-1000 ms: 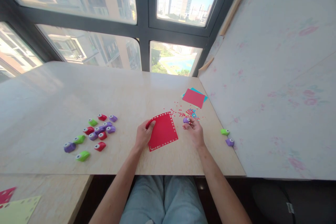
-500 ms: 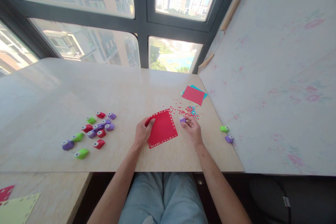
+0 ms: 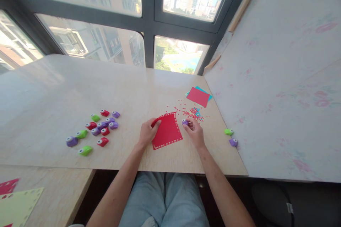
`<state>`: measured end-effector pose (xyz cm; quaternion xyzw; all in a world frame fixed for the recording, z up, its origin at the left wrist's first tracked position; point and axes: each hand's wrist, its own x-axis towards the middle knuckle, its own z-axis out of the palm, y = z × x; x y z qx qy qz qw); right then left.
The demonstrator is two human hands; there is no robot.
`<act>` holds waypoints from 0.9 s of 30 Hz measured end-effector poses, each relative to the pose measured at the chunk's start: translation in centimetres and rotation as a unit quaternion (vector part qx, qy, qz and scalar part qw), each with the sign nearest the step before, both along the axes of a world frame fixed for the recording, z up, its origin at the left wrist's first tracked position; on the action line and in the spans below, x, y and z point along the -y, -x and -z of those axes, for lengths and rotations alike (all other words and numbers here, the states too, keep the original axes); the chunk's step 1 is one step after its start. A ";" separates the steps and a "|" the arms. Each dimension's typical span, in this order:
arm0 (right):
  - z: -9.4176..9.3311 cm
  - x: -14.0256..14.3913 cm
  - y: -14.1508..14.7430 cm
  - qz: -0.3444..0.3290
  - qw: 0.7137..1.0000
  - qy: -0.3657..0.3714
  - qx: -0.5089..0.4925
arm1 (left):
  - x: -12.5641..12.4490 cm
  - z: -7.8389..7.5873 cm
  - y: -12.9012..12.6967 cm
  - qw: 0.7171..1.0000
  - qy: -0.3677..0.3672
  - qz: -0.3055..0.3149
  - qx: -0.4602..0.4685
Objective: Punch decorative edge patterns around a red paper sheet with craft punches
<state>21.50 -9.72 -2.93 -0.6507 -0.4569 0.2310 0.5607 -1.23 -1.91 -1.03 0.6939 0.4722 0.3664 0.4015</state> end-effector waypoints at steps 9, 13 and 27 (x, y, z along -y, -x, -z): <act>0.2 0.3 0.0 0.011 0.999 -0.019 -0.037 | 0.1 -0.1 -0.2 0.998 -0.042 0.002 -0.054; -0.2 0.4 0.3 0.012 0.998 -0.022 -0.050 | 0.1 0.1 -0.2 0.999 -0.041 -0.007 -0.026; -6.1 3.1 13.5 -0.175 0.980 -0.070 -0.066 | 0.9 1.0 0.0 0.999 0.008 -0.015 0.034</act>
